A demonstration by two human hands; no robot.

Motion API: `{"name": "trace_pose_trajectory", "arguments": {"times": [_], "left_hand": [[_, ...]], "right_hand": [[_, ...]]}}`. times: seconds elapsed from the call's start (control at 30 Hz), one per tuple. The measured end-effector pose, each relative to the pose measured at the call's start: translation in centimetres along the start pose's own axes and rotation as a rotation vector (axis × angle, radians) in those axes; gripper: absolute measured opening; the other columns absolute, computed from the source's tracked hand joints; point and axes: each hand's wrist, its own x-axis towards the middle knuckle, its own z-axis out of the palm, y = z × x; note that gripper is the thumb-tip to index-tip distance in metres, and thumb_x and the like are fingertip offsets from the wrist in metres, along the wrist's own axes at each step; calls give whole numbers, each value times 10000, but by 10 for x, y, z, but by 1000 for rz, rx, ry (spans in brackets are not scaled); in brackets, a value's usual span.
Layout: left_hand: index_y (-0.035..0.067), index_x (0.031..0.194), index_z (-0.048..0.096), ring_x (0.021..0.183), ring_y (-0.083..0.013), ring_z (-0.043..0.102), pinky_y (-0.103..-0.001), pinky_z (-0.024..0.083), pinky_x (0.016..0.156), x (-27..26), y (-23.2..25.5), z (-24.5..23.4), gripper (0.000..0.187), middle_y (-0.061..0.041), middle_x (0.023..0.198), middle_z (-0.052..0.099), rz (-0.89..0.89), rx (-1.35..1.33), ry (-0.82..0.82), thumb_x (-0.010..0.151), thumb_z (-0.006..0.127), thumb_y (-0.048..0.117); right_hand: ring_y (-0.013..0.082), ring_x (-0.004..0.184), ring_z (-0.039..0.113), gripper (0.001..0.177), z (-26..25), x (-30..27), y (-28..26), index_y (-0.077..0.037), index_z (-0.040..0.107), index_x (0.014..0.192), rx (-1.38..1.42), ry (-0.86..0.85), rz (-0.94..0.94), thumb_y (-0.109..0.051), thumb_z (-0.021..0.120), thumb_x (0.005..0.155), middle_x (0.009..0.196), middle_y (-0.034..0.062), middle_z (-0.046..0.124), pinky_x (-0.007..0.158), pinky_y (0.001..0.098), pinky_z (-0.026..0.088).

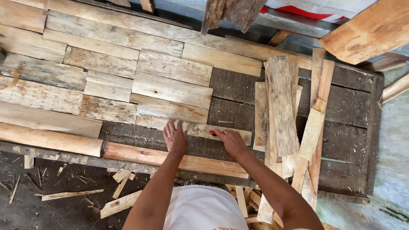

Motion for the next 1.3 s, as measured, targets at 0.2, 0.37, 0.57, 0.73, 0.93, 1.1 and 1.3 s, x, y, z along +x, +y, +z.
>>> {"name": "trace_pose_trajectory", "arguments": {"times": [0.2, 0.37, 0.57, 0.73, 0.93, 1.1, 1.3], "left_hand": [[267, 1542, 406, 1533, -357, 246, -488, 154, 1281, -16, 30, 15, 441, -187, 1632, 264, 211, -36, -158, 1103, 433, 299], [310, 1580, 344, 1541, -364, 198, -475, 119, 1272, -12, 23, 32, 492, -194, 1658, 215, 264, 50, -161, 1095, 424, 282], [339, 1599, 327, 1546, -357, 189, -458, 116, 1280, -13, 22, 39, 533, -176, 1664, 207, 274, 71, -114, 1085, 448, 266], [351, 1587, 353, 1554, -349, 200, -449, 119, 1294, -15, 23, 37, 518, -159, 1671, 220, 249, 38, -118, 1085, 452, 268], [311, 1588, 355, 1547, -364, 197, -473, 144, 1282, -19, 16, 40, 525, -180, 1671, 216, 322, 39, -39, 1078, 465, 250], [268, 1606, 289, 1555, -351, 163, -496, 152, 1276, -20, 15, 37, 560, -166, 1680, 182, 373, 118, -34, 1072, 454, 252], [287, 1649, 188, 1574, -346, 88, -487, 101, 1274, -17, 15, 38, 609, -172, 1716, 102, 351, 178, -133, 1088, 415, 223]], "right_hand": [[353, 1058, 620, 583, -5, -2, -6, -150, 514, 1503, 4, -18, 28, 34, 482, 950, 1088, 137, 649, 968, 499, 473], [352, 1095, 615, 604, -5, -1, -5, -151, 491, 1521, 6, -49, 41, 51, 463, 953, 1143, 151, 647, 992, 499, 468], [355, 1106, 613, 615, -9, -2, -6, -145, 485, 1523, 1, -57, 34, 59, 455, 944, 1166, 156, 643, 994, 502, 464], [357, 1099, 614, 580, -12, -3, -7, -141, 498, 1512, 13, -40, 25, 34, 453, 961, 1151, 155, 646, 984, 500, 468], [352, 1072, 618, 603, -10, -2, -5, -138, 505, 1504, 17, -44, 31, 58, 455, 936, 1112, 145, 645, 983, 501, 469], [342, 1035, 632, 625, -11, -4, -4, -136, 505, 1504, 14, -54, 28, 87, 468, 921, 1087, 141, 646, 992, 495, 475], [331, 997, 648, 651, -8, -4, 0, -143, 504, 1507, 25, -49, 26, 108, 448, 909, 1072, 137, 660, 999, 496, 483]]}}
